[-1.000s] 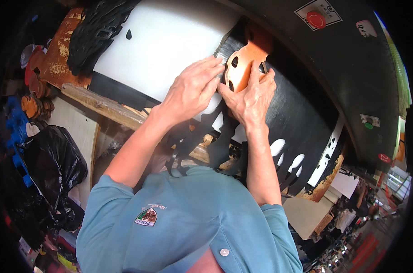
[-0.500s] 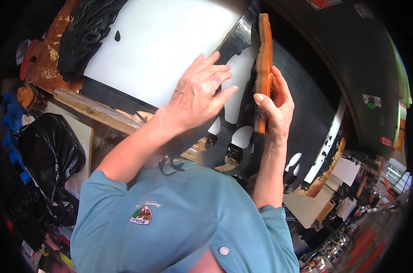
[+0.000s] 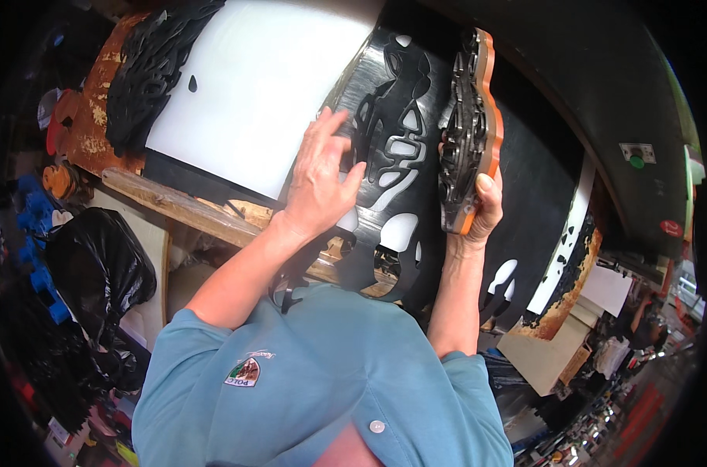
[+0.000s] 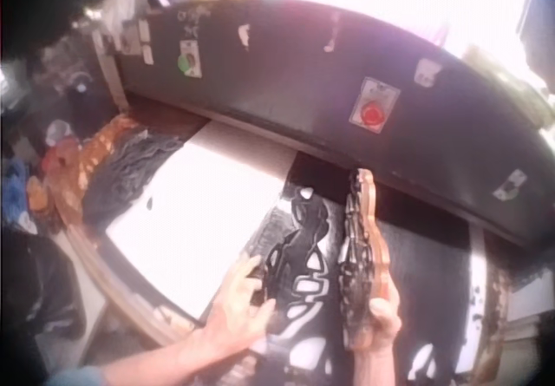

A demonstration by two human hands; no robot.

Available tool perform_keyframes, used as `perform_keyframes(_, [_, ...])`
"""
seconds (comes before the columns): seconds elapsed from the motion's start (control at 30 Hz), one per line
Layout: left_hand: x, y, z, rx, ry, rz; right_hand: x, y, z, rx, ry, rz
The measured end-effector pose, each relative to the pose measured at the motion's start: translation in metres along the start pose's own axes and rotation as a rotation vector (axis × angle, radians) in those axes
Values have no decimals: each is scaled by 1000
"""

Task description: The person removes black plastic cutouts from a roller machine, separates them by hand, and places them into a black plastic bag. The person then ties the bag closed.

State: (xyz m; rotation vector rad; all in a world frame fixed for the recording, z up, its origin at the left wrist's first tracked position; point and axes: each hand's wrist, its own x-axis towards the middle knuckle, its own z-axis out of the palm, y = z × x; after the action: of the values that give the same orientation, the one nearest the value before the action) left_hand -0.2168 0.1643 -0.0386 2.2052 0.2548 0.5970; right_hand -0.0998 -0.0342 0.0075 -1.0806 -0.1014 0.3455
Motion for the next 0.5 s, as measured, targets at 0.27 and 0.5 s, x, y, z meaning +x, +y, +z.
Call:
perform_keyframes(0.27, [-9, -12, 10, 194, -112, 151, -19, -28, -30, -533, 65, -86])
perform_keyframes(0.5, [-5, -26, 19, 233, -85, 153, -16, 20, -38, -1458, 104, -408])
